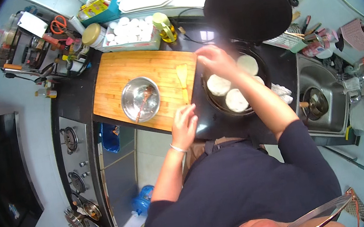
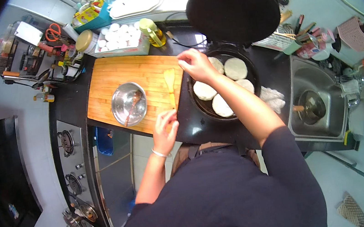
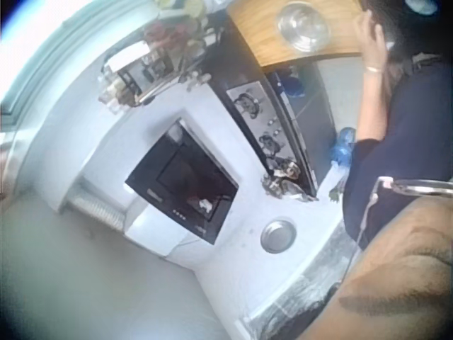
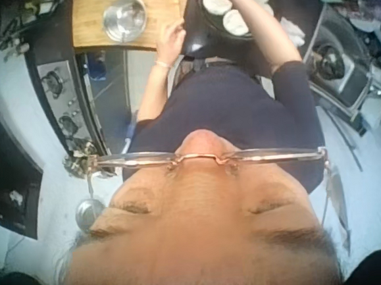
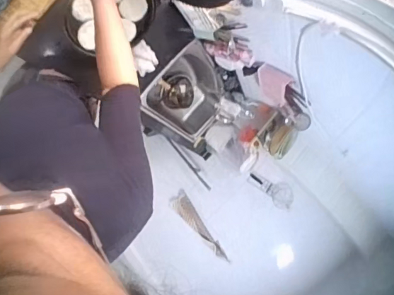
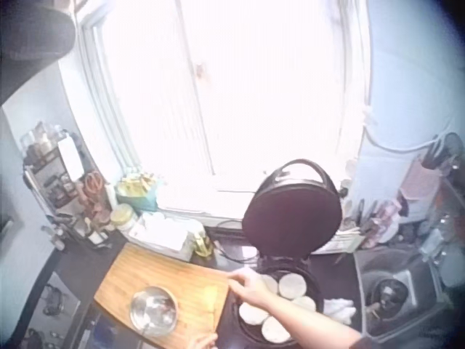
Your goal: The person forms round dough pieces, fills them with a mixture from a bowl, seals them, and places them on a hot griddle. They then pour oil around the dumplings and wash a small pot in the sink.
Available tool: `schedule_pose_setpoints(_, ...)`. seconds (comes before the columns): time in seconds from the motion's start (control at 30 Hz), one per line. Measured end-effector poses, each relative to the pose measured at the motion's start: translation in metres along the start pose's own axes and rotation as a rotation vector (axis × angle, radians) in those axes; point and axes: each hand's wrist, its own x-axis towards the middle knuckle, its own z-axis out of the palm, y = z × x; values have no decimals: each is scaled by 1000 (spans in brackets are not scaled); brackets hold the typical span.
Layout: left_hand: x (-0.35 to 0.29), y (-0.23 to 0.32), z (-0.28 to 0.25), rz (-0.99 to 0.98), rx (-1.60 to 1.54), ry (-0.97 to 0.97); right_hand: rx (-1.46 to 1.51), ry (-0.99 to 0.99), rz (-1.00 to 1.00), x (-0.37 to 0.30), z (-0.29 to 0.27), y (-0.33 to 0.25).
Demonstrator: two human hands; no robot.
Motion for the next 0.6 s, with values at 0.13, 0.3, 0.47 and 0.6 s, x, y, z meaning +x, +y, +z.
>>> schedule_pose_setpoints(0.13, -30, 11, -37, -107, -65, 68, 191, 114, 376, 96, 55, 22)
schedule_pose_setpoints(0.3, -64, -7, -75, -222, -55, 198, 66, 68, 602, 158, 89, 44)
schedule_pose_setpoints(0.47, -81, -31, -96, -300, -90, 243, 453, 33, 599, 166, 109, 61)
schedule_pose_setpoints(0.6, -77, -39, -110, -311, -91, 183, 740, 210, 526, 176, 115, 79)
